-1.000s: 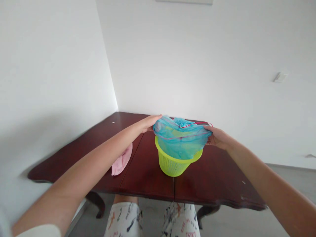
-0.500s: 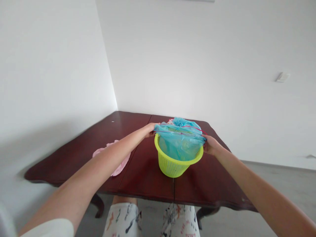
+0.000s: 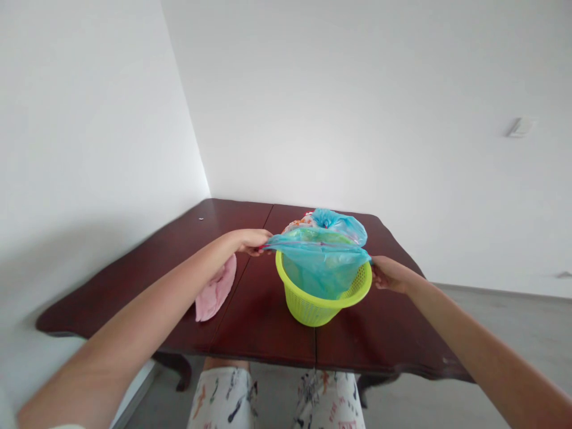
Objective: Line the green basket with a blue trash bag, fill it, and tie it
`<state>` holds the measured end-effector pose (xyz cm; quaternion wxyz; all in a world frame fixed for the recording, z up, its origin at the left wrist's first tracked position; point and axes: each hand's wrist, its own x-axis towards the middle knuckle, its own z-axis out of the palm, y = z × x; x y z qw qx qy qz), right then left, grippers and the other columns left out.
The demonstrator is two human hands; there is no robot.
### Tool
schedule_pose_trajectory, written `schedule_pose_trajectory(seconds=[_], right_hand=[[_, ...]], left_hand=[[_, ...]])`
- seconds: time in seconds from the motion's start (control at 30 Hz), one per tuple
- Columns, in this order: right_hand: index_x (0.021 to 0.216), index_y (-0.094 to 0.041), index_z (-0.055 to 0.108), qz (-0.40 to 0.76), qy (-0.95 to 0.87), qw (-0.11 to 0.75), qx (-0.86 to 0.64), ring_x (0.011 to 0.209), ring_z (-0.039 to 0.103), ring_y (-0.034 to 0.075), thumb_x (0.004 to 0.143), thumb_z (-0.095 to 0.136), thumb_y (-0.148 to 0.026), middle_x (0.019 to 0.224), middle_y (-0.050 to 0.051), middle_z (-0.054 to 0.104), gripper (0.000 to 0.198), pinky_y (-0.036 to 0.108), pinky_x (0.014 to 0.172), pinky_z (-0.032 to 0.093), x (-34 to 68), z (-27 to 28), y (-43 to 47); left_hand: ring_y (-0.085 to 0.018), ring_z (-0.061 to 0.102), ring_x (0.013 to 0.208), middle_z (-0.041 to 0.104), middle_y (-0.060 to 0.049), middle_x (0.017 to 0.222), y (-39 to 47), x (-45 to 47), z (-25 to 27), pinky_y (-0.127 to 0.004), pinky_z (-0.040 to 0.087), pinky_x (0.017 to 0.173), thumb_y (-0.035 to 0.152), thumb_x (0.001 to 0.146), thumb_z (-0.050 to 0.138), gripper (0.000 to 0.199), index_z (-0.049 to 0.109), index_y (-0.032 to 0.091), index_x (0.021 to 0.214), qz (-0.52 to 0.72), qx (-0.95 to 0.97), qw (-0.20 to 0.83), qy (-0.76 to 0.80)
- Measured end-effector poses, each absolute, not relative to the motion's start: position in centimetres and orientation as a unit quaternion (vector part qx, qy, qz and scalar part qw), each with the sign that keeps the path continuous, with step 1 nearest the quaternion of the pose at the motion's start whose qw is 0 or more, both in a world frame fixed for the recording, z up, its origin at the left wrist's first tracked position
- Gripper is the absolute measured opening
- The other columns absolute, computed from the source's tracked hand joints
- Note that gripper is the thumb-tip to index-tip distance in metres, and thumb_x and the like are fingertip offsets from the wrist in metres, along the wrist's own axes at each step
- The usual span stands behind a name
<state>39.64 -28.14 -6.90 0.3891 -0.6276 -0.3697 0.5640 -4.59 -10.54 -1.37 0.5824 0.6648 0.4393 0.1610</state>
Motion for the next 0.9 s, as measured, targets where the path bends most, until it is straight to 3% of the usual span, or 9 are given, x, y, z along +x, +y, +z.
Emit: schedule_pose_trajectory(seconds=[0.1,0.17,0.23,0.3,0.4,0.47,0.53,0.73,0.9], right_hand=[[0.1,-0.027,0.07,0.448,-0.417,0.444,-0.655,0.07,0.067,0.02,0.09,0.093,-0.05,0.086,0.003,0.074,0.034,0.033,0.066,0.06,39.6,-5.5,-29.6],[0.115,-0.031,0.076,0.272,-0.501,0.5,-0.652,0.103,0.078,0.029,0.092,0.09,-0.051,0.119,0.009,0.081,0.034,0.047,0.095,0.069,38.7,-4.5,-30.9],[0.128,-0.036,0.083,0.13,-0.606,0.482,-0.619,0.14,0.072,0.038,0.1,0.083,-0.053,0.151,0.01,0.077,0.033,0.062,0.13,0.054,37.5,-3.5,-32.3],[0.121,-0.038,0.088,0.085,-0.689,0.412,-0.59,0.156,0.063,0.043,0.108,0.076,-0.053,0.162,0.009,0.074,0.023,0.069,0.142,0.037,36.2,-2.7,-33.5],[0.092,-0.031,0.08,0.104,-0.72,0.376,-0.574,0.137,0.074,0.041,0.111,0.077,-0.046,0.144,0.011,0.081,0.024,0.062,0.126,0.054,34.6,-2.1,-34.7],[0.087,-0.03,0.073,0.115,-0.713,0.398,-0.566,0.121,0.079,0.036,0.111,0.077,-0.042,0.134,0.012,0.083,0.028,0.051,0.106,0.064,34.0,-2.2,-35.3],[0.092,-0.03,0.073,0.092,-0.695,0.424,-0.574,0.111,0.079,0.033,0.114,0.076,-0.042,0.131,0.011,0.084,0.025,0.045,0.093,0.065,33.5,-2.8,-35.7],[0.102,-0.028,0.072,-0.16,-0.625,0.545,-0.536,0.102,0.08,0.028,0.116,0.076,-0.028,0.11,0.007,0.085,0.014,0.044,0.094,0.064,31.2,-7.4,-36.2],[0.107,-0.026,0.072,-0.207,-0.555,0.642,-0.487,0.112,0.081,0.029,0.111,0.08,-0.016,0.123,0.01,0.083,0.013,0.048,0.097,0.067,28.2,-12.2,-36.5]], left_hand=[[-0.029,0.079,0.1,0.085,-0.011,0.111,-12.9,-5.7,0.3,-0.039,0.066,0.089,0.068,0.097,0.089,0.048,0.083,0.024,0.113,0.247,0.736,0.471,0.419],[-0.034,0.075,0.137,0.082,-0.015,0.146,-15.4,-5.8,1.2,-0.046,0.059,0.121,0.072,0.112,0.071,0.053,0.083,0.026,0.136,0.306,0.824,0.346,0.328],[-0.038,0.066,0.155,0.077,-0.016,0.162,-18.0,-5.6,1.7,-0.055,0.043,0.14,0.07,0.115,0.07,0.056,0.08,0.03,0.153,0.267,0.896,0.265,0.237],[-0.043,0.068,0.153,0.08,-0.016,0.158,-19.8,-5.2,1.8,-0.062,0.031,0.146,0.073,0.108,0.081,0.063,0.08,0.032,0.156,0.216,0.928,0.227,0.2],[-0.042,0.075,0.138,0.086,-0.015,0.139,-20.8,-4.6,1.5,-0.062,0.034,0.144,0.072,0.103,0.09,0.056,0.085,0.032,0.141,0.213,0.941,0.2,0.174],[-0.037,0.078,0.125,0.089,-0.012,0.125,-20.9,-4.5,0.9,-0.055,0.045,0.132,0.068,0.108,0.086,0.042,0.087,0.031,0.128,0.224,0.944,0.188,0.153],[-0.033,0.079,0.113,0.089,-0.011,0.114,-21.3,-4.8,0.3,-0.049,0.053,0.118,0.063,0.115,0.079,0.035,0.086,0.029,0.12,0.24,0.947,0.17,0.132],[-0.022,0.075,0.092,0.083,-0.002,0.1,-24.8,-5.8,-2.3,-0.037,0.057,0.092,0.052,0.116,0.083,0.031,0.079,0.026,0.131,0.39,0.919,0.05,0.03],[-0.017,0.074,0.086,0.085,0.001,0.099,-26.6,-5.8,-4.5,-0.036,0.058,0.092,0.031,0.113,0.089,0.029,0.077,0.022,0.138,0.461,0.885,-0.054,0.029]])
